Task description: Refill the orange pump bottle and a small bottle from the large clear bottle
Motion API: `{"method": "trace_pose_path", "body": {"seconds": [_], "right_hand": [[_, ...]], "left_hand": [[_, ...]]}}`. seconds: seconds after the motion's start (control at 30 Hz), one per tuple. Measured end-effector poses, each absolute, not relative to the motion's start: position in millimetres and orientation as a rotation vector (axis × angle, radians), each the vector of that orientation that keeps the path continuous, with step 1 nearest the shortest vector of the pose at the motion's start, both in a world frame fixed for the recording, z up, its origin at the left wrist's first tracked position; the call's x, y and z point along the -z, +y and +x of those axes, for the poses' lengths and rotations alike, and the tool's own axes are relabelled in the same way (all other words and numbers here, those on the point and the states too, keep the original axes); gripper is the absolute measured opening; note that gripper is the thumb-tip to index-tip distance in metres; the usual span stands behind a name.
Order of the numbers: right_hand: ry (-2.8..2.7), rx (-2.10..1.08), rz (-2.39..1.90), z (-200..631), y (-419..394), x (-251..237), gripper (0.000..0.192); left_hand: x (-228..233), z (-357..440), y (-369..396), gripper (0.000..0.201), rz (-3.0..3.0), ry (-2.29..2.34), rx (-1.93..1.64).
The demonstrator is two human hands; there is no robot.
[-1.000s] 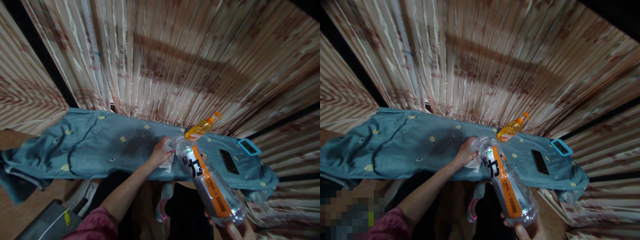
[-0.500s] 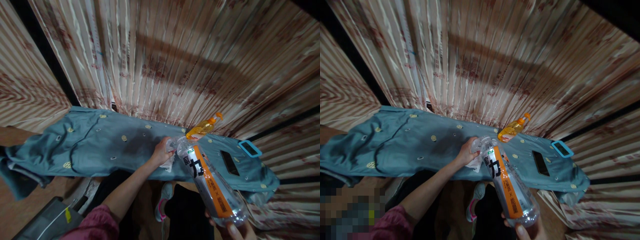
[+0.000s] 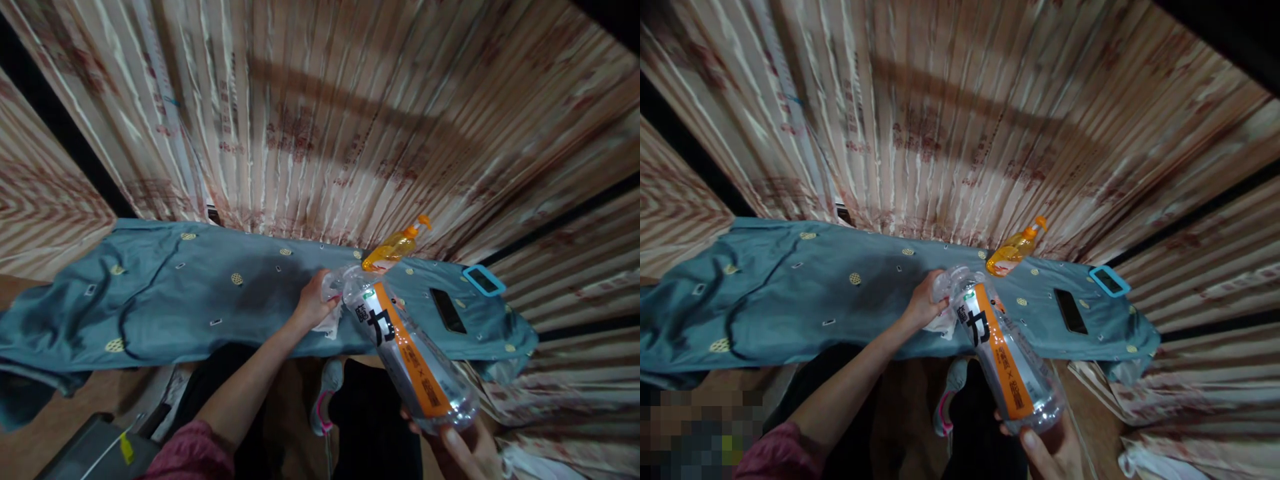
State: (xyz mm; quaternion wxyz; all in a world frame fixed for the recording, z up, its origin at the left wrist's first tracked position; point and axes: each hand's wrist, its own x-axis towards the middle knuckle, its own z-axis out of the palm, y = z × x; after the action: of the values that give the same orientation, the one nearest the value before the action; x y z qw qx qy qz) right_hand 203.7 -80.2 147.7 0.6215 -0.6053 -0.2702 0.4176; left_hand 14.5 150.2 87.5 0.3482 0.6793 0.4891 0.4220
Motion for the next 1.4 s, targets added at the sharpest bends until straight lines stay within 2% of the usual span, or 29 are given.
{"method": "trace_pose_path", "body": {"seconds": [0.17,0.7,0.97,1.13,1.4], "right_hand": [[-0.617,-0.969,-1.445,198,-80,-156,0.068],[-0.666,-0.978,-1.397,199,-75,-161,0.078],[-0.681,-0.996,-1.377,209,-77,-149,0.069],[-0.643,-1.017,-1.367,214,-79,-145,0.057],[-0.663,-1.033,-1.35,219,-82,-137,0.062]], "left_hand": [[-87,14,152,0.055,1.782,1.272,-1.104],[-86,13,152,0.05,1.79,1.245,-1.155],[-90,16,153,0.045,1.799,1.282,-1.129],[-93,15,151,0.043,1.795,1.286,-1.118],[-93,14,151,0.042,1.799,1.264,-1.136]]}}
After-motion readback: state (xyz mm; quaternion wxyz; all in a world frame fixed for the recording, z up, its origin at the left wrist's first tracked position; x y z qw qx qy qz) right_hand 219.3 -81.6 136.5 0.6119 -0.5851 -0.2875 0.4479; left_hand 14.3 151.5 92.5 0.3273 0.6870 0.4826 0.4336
